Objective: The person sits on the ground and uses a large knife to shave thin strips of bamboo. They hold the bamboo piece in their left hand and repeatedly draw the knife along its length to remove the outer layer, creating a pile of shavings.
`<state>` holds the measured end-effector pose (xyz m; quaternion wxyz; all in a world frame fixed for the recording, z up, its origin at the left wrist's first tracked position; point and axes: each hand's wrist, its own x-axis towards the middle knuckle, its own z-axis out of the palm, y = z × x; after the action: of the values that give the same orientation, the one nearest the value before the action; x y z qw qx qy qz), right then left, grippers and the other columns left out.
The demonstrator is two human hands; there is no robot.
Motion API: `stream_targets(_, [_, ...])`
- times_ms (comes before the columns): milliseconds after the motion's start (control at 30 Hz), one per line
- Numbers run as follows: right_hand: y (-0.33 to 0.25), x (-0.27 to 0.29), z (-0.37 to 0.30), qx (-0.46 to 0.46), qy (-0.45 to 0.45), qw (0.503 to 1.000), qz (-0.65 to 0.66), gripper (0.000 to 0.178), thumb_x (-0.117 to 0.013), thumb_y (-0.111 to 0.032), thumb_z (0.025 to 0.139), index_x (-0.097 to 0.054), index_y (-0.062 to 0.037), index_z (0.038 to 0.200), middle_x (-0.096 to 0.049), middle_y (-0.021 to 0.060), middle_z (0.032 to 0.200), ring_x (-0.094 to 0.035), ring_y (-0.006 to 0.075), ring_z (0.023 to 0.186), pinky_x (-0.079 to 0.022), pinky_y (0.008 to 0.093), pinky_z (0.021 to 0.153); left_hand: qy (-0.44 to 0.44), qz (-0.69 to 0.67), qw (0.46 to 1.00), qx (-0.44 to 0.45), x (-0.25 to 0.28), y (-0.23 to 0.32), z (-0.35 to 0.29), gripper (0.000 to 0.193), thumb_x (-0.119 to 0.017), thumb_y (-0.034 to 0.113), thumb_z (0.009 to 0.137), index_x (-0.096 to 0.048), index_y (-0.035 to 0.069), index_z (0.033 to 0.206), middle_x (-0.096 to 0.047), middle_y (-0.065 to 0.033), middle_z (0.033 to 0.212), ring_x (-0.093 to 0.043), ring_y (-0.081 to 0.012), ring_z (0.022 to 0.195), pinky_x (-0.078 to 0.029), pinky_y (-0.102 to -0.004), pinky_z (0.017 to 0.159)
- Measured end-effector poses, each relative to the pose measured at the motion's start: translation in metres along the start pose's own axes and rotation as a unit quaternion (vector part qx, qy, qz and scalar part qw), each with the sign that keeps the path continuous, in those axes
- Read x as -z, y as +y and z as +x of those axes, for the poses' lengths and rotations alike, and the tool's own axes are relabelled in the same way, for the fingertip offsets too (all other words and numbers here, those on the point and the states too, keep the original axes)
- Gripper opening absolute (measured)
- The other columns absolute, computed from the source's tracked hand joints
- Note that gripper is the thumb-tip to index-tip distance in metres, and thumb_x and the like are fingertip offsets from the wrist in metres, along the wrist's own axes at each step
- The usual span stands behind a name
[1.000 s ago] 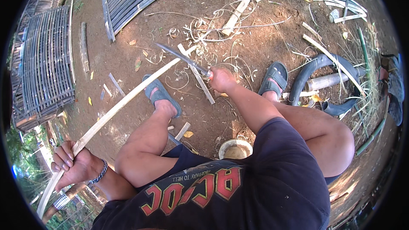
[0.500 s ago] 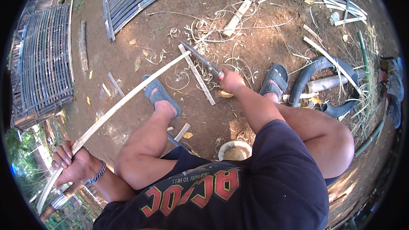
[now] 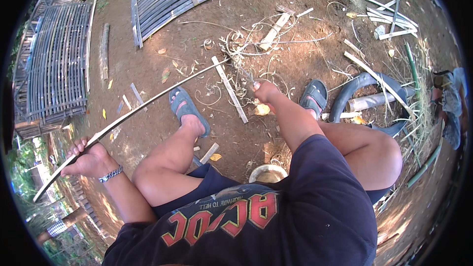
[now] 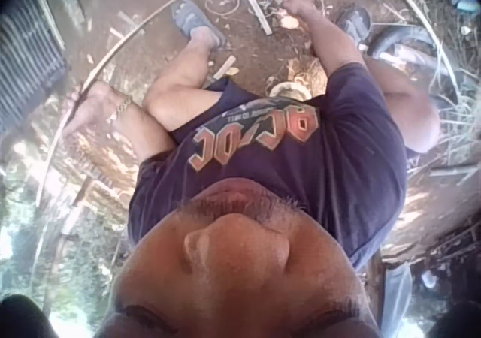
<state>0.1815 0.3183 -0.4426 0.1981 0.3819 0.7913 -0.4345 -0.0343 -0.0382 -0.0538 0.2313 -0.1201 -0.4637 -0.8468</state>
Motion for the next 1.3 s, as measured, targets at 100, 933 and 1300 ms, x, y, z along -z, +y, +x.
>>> stream_targets(100, [-0.047, -0.004, -0.051, 0.011, 0.075, 0.997, 0.030, 0.041, -0.067, -0.025, 0.076, -0.061, -0.0023, 0.109, -0.068, 0.0241, 0.099, -0.067, 0.0375, 0.093, -0.052, 0.0430, 0.083, 0.036, -0.017, 0.999, -0.005, -0.001, 0.004, -0.008, 0.061, -0.062, 0.077, 0.070, -0.059, 0.017, 0.068, -0.058, 0.0001, 0.066, -0.058, -0.0126, 0.062, -0.051, -0.0256, 0.060])
stream_targets(933, [-0.234, -0.010, -0.226, 0.311, 0.044, 0.948, 0.051, 0.034, -0.061, -0.016, 0.079, -0.055, -0.0030, 0.110, -0.066, 0.0256, 0.086, -0.064, 0.0446, 0.086, -0.052, 0.0519, 0.077, -0.010, -0.043, 0.999, -0.002, -0.026, 0.019, -0.048, 0.061, -0.051, 0.076, 0.080, -0.053, 0.016, 0.070, -0.045, 0.0040, 0.059, -0.043, -0.0072, 0.052, -0.039, -0.0217, 0.051])
stream_targets(1300, [-0.186, -0.013, -0.174, 0.260, 0.063, 0.963, 0.026, 0.037, -0.062, -0.014, 0.079, -0.056, -0.0030, 0.114, -0.066, 0.0255, 0.091, -0.065, 0.0430, 0.090, -0.052, 0.0493, 0.081, 0.032, -0.010, 0.999, -0.019, -0.035, 0.014, -0.044, 0.061, -0.053, 0.077, 0.078, -0.051, 0.016, 0.070, -0.046, 0.0046, 0.059, -0.042, -0.0071, 0.049, -0.038, -0.0205, 0.050])
